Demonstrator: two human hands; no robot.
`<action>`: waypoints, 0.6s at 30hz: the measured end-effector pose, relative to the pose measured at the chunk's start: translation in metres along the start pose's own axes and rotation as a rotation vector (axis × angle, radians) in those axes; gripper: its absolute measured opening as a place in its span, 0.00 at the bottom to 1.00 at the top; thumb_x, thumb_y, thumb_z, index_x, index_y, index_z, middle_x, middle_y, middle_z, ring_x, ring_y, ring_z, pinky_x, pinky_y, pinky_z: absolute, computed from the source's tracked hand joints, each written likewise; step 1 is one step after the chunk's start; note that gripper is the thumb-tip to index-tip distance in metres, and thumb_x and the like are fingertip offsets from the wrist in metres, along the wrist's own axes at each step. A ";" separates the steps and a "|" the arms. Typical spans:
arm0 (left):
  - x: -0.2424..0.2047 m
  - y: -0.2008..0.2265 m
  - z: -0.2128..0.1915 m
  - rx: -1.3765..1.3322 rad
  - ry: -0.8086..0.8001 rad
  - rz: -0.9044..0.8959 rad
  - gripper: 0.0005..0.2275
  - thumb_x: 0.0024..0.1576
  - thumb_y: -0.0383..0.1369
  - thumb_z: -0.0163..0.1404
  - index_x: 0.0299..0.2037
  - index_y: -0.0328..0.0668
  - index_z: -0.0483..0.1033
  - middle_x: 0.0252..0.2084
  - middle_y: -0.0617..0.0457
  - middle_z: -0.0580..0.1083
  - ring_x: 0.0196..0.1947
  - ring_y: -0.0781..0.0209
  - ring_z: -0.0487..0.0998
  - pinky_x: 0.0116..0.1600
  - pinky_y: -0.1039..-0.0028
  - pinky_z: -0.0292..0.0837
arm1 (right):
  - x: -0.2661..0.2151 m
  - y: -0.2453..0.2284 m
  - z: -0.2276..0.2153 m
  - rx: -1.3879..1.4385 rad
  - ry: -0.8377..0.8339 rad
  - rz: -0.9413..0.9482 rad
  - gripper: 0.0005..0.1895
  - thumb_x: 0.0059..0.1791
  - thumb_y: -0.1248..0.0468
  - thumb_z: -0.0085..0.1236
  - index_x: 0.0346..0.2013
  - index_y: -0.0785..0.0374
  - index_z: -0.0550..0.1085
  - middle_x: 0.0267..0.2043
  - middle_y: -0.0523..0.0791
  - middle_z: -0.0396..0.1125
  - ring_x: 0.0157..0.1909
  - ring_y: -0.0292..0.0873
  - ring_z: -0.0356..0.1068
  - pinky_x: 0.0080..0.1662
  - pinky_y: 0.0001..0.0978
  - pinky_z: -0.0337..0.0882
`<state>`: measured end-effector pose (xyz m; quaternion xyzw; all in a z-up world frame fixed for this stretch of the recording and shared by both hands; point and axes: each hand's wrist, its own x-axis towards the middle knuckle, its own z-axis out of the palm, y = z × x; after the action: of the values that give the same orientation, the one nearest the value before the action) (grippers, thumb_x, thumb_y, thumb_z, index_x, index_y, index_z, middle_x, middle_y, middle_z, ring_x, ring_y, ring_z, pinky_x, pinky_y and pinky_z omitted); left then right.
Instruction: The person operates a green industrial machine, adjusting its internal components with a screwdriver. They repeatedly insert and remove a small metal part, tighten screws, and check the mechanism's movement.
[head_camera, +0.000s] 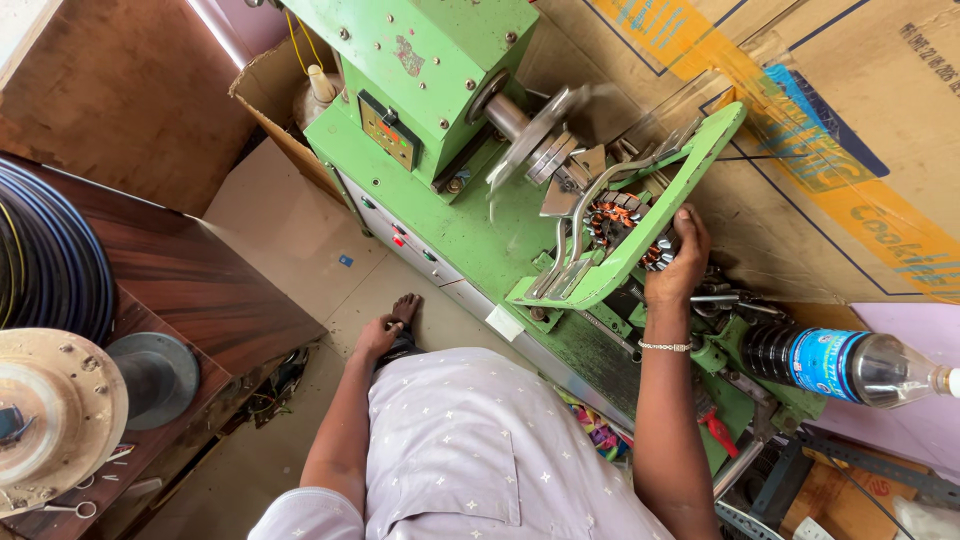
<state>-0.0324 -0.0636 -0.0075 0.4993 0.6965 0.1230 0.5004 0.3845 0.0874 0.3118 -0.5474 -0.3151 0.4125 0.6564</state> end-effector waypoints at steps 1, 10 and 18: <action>-0.001 0.000 0.000 0.001 0.001 0.006 0.17 0.57 0.41 0.54 0.54 0.48 0.80 0.51 0.38 0.79 0.53 0.38 0.79 0.59 0.58 0.72 | -0.002 -0.001 0.001 0.008 0.002 -0.002 0.19 0.49 0.58 0.60 0.50 0.67 0.75 0.46 0.48 0.74 0.48 0.45 0.75 0.51 0.37 0.78; -0.001 0.002 0.003 -0.019 -0.007 0.028 0.16 0.57 0.40 0.54 0.53 0.46 0.80 0.51 0.39 0.79 0.53 0.39 0.79 0.60 0.59 0.72 | 0.000 0.001 -0.001 0.026 0.012 -0.021 0.17 0.51 0.59 0.60 0.50 0.67 0.76 0.47 0.48 0.74 0.49 0.44 0.75 0.54 0.37 0.77; -0.003 0.003 0.002 -0.013 -0.013 -0.003 0.16 0.57 0.41 0.54 0.53 0.47 0.81 0.51 0.38 0.79 0.54 0.39 0.78 0.60 0.59 0.72 | 0.001 0.002 -0.005 -0.101 -0.020 -0.018 0.18 0.52 0.56 0.56 0.49 0.66 0.75 0.44 0.47 0.72 0.46 0.45 0.75 0.52 0.40 0.80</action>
<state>-0.0289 -0.0655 -0.0052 0.4957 0.6934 0.1235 0.5082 0.3886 0.0863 0.3090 -0.5725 -0.3472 0.3957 0.6285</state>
